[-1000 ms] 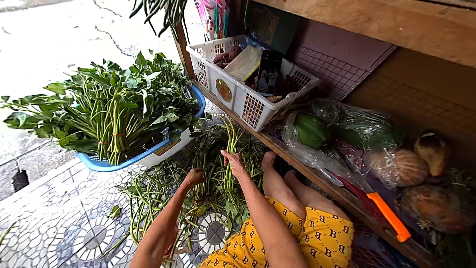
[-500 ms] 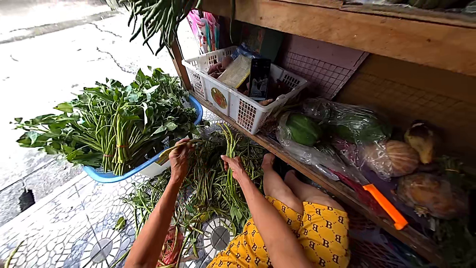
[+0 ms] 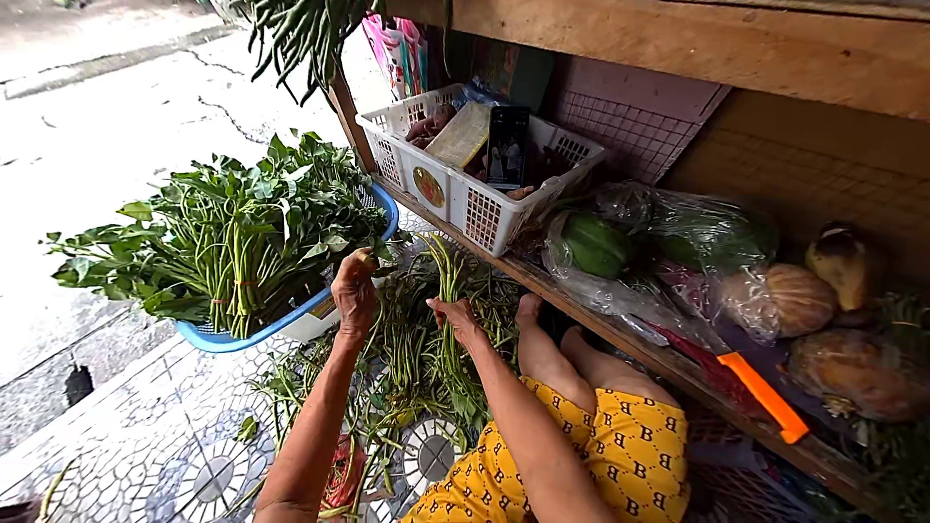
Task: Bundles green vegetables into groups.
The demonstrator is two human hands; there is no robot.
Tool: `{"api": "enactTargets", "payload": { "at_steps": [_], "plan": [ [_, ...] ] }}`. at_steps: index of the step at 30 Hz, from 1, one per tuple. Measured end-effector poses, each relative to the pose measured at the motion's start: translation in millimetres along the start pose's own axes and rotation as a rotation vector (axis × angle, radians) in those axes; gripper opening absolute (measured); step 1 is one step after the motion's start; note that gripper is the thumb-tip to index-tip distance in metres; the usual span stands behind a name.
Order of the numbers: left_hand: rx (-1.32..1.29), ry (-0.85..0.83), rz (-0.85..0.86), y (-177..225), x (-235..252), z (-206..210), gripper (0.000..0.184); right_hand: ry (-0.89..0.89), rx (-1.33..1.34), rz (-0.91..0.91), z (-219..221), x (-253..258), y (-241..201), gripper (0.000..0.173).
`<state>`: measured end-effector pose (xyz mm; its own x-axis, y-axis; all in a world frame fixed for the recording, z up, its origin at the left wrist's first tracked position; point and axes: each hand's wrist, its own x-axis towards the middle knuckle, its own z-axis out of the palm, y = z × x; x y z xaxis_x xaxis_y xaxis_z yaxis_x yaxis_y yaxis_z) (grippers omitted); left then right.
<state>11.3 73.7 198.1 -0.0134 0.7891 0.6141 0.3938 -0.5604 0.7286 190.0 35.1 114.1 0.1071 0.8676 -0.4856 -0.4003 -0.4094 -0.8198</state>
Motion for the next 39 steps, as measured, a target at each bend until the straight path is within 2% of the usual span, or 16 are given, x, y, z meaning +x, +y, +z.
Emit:
{"api": "enactTargets", "payload": {
  "at_steps": [3,5,7,9,13,16,19,21,24,29,32,35,39],
  "plan": [
    [-0.141,-0.238,-0.273,-14,-12,20,0.042,-0.066,0.026,-0.041,3,-2,-6,0.018],
    [-0.116,-0.447,-0.364,-22,-18,30,0.050,-0.121,0.045,-0.052,5,-6,-11,0.029],
    [-0.113,-0.532,-0.397,-24,-26,41,0.043,-0.147,0.089,-0.037,7,-10,-12,0.030],
    [-0.172,-0.483,-0.456,-21,-31,47,0.034,-0.155,0.097,-0.008,6,-9,-10,0.027],
    [-0.456,-0.365,-0.668,-20,-38,51,0.017,-0.182,0.036,-0.008,4,-6,-6,0.029],
    [-0.503,-0.328,-0.721,-25,-49,50,0.008,-0.185,-0.048,0.006,6,-7,-3,0.028],
    [-0.401,-0.276,-0.685,-26,-67,48,0.017,-0.154,-0.114,0.033,9,-8,1,0.027],
    [-0.323,-0.278,-0.652,-24,-82,45,0.031,-0.128,-0.135,0.045,10,-8,2,0.026],
    [-0.231,-0.273,-0.603,-28,-107,44,0.031,-0.102,-0.105,0.073,9,-8,0,0.025],
    [-0.116,-0.421,-0.667,-40,-143,34,0.034,-0.093,0.022,0.067,8,-6,-2,0.017],
    [-0.131,-0.425,-0.705,-45,-158,26,0.033,-0.073,0.035,0.086,8,-6,-3,0.018],
    [-0.179,-0.415,-0.778,-45,-156,20,0.033,-0.052,0.066,0.094,8,-4,-3,0.018],
    [-0.201,-0.448,-0.788,-46,-142,14,0.031,-0.029,0.147,0.072,6,-1,-4,0.017]
  ]
}}
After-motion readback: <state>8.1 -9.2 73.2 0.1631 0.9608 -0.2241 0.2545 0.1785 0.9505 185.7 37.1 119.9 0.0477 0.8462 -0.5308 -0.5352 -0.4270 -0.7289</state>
